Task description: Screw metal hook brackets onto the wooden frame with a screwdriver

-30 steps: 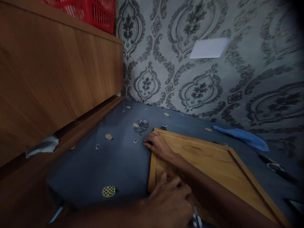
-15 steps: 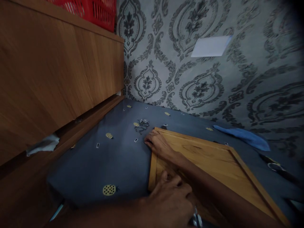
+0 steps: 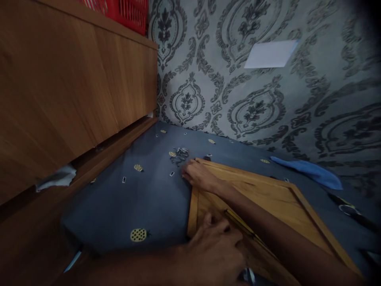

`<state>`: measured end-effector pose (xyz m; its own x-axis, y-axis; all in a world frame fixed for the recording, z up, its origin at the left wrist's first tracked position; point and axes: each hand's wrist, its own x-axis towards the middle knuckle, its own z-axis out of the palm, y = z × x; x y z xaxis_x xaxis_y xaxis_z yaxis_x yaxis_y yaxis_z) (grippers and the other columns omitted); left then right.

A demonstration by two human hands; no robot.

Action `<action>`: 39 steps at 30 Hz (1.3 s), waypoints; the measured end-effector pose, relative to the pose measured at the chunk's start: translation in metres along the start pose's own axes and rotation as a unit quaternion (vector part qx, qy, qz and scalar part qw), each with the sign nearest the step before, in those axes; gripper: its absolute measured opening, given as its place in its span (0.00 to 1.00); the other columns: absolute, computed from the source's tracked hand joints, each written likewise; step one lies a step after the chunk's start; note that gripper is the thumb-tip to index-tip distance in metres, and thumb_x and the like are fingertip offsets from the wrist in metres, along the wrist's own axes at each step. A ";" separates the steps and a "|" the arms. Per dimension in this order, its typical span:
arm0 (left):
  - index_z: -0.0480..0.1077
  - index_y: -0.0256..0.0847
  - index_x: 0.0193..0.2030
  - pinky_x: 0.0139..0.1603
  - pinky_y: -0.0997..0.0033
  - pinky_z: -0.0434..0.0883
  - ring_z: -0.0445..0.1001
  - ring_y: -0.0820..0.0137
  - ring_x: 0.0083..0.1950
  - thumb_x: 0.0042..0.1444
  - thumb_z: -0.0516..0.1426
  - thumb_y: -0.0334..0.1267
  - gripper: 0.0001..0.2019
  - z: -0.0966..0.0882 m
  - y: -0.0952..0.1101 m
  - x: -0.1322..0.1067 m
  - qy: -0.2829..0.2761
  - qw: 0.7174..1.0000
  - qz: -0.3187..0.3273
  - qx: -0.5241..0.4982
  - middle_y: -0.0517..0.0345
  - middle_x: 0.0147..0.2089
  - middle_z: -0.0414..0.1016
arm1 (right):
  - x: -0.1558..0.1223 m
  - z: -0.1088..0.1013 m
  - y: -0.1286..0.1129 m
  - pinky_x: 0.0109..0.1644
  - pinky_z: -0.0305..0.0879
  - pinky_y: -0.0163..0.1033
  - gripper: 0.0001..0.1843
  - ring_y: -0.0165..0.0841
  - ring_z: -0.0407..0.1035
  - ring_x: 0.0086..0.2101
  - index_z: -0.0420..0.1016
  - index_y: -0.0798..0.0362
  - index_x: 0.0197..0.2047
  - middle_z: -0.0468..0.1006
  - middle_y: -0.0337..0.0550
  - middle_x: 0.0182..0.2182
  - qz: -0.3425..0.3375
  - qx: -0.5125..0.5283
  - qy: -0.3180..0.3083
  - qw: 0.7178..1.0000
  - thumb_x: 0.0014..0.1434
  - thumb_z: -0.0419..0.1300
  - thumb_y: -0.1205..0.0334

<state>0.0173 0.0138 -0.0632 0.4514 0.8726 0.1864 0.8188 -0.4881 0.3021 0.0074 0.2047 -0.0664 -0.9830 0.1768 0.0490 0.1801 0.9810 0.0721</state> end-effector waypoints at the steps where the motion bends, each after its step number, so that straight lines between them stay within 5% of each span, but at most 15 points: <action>1: 0.77 0.35 0.45 0.58 0.41 0.69 0.71 0.52 0.56 0.63 0.59 0.58 0.23 -0.001 0.000 0.000 0.000 1.000 0.000 -0.006 0.46 0.47 0.77 | 0.000 0.001 -0.002 0.53 0.74 0.53 0.16 0.40 0.74 0.49 0.74 0.54 0.55 0.77 0.48 0.53 0.004 -0.001 0.003 1.000 0.68 0.62 0.55; 7: 0.76 0.36 0.46 0.65 0.36 0.65 0.68 0.51 0.62 0.64 0.59 0.57 0.22 -0.004 0.001 -0.003 -0.009 0.999 -0.013 -0.028 0.45 0.58 0.74 | -0.004 0.005 -0.011 0.55 0.72 0.54 0.16 0.41 0.74 0.51 0.75 0.55 0.55 0.76 0.49 0.53 0.033 0.023 0.037 0.999 0.68 0.63 0.56; 11: 0.75 0.35 0.49 0.64 0.40 0.67 0.71 0.52 0.60 0.61 0.61 0.57 0.24 -0.007 0.002 -0.003 -0.023 0.999 -0.019 -0.019 0.47 0.53 0.76 | -0.019 -0.001 -0.013 0.52 0.73 0.51 0.12 0.38 0.74 0.46 0.75 0.55 0.49 0.78 0.46 0.47 0.058 0.081 0.070 0.992 0.68 0.62 0.56; 18: 0.76 0.34 0.48 0.63 0.41 0.69 0.71 0.52 0.60 0.59 0.64 0.56 0.24 -0.012 0.005 -0.004 -0.011 0.999 -0.028 -0.019 0.49 0.52 0.76 | -0.075 -0.019 -0.024 0.45 0.67 0.43 0.07 0.38 0.70 0.40 0.71 0.52 0.38 0.76 0.45 0.35 0.086 0.213 0.120 0.966 0.68 0.54 0.65; 27: 0.75 0.34 0.47 0.62 0.47 0.68 0.71 0.54 0.58 0.56 0.68 0.50 0.21 -0.027 0.011 0.000 -0.062 0.995 -0.059 -0.050 0.50 0.51 0.77 | -0.143 -0.021 -0.032 0.44 0.65 0.44 0.07 0.38 0.68 0.38 0.69 0.51 0.37 0.75 0.45 0.35 0.133 0.292 0.172 0.931 0.68 0.54 0.63; 39: 0.74 0.37 0.44 0.55 0.52 0.66 0.70 0.58 0.50 0.56 0.68 0.48 0.17 -0.015 0.008 -0.002 -0.036 0.998 -0.043 -0.032 0.55 0.45 0.75 | -0.207 -0.006 -0.046 0.49 0.69 0.48 0.07 0.40 0.72 0.43 0.71 0.51 0.40 0.78 0.48 0.39 0.172 0.289 0.240 0.911 0.71 0.54 0.62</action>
<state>0.0175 0.0083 -0.0475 0.4075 0.9088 0.0897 0.8320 -0.4099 0.3738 0.2030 0.1221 -0.0744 -0.7177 0.5628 0.4101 0.2895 0.7768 -0.5593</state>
